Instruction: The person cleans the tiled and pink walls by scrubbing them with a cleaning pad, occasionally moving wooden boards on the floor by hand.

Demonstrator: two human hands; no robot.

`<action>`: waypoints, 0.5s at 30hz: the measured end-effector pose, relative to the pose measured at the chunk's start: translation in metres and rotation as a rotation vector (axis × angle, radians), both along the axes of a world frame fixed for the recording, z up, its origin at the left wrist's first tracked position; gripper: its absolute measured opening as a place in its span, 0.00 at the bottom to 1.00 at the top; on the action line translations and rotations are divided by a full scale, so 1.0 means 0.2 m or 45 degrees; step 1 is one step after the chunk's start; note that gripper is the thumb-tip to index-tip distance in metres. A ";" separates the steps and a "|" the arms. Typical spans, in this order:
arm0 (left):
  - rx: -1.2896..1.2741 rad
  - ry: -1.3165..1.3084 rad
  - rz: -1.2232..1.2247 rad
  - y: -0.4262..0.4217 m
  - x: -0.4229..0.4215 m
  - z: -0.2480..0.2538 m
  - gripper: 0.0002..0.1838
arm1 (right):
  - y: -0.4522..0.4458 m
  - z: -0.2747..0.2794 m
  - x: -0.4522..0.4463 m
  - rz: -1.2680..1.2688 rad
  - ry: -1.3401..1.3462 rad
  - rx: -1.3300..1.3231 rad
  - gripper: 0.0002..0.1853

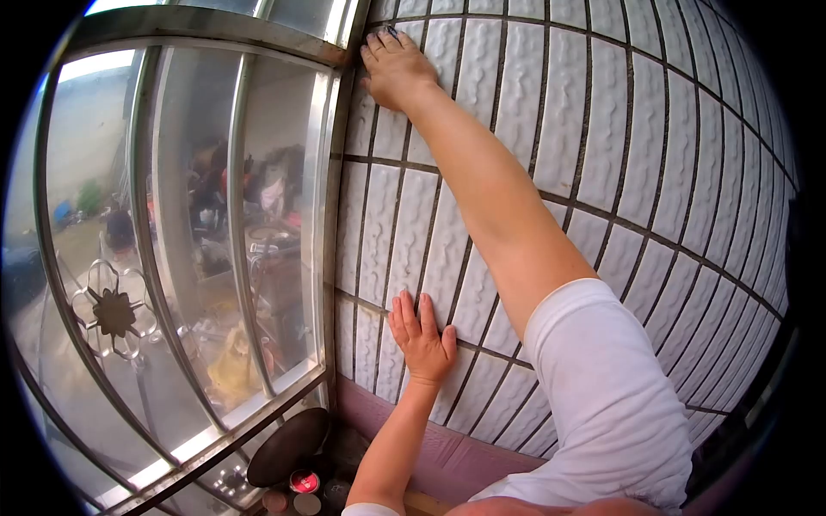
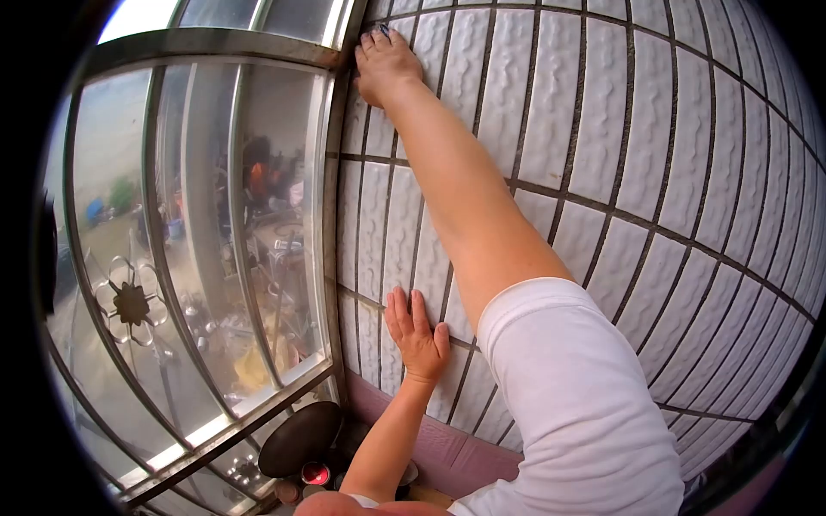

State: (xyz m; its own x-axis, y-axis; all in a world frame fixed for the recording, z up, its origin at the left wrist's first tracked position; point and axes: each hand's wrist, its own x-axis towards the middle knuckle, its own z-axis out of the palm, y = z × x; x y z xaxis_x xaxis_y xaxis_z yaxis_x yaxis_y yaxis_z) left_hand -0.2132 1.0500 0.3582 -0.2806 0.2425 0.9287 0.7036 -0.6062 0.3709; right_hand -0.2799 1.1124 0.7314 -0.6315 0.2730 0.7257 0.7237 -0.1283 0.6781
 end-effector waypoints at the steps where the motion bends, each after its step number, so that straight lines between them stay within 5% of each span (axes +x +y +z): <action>1: -0.006 -0.001 0.001 0.00 0.00 0.00 0.33 | 0.00 -0.06 0.00 -0.045 -0.045 -0.041 0.30; 10: -0.022 -0.040 -0.011 0.01 0.01 0.00 0.34 | -0.11 -0.70 0.12 0.040 -0.474 -0.344 0.31; 15: -0.006 -0.018 0.025 0.01 0.01 0.00 0.33 | -0.13 -0.56 0.22 0.026 -0.506 -0.359 0.29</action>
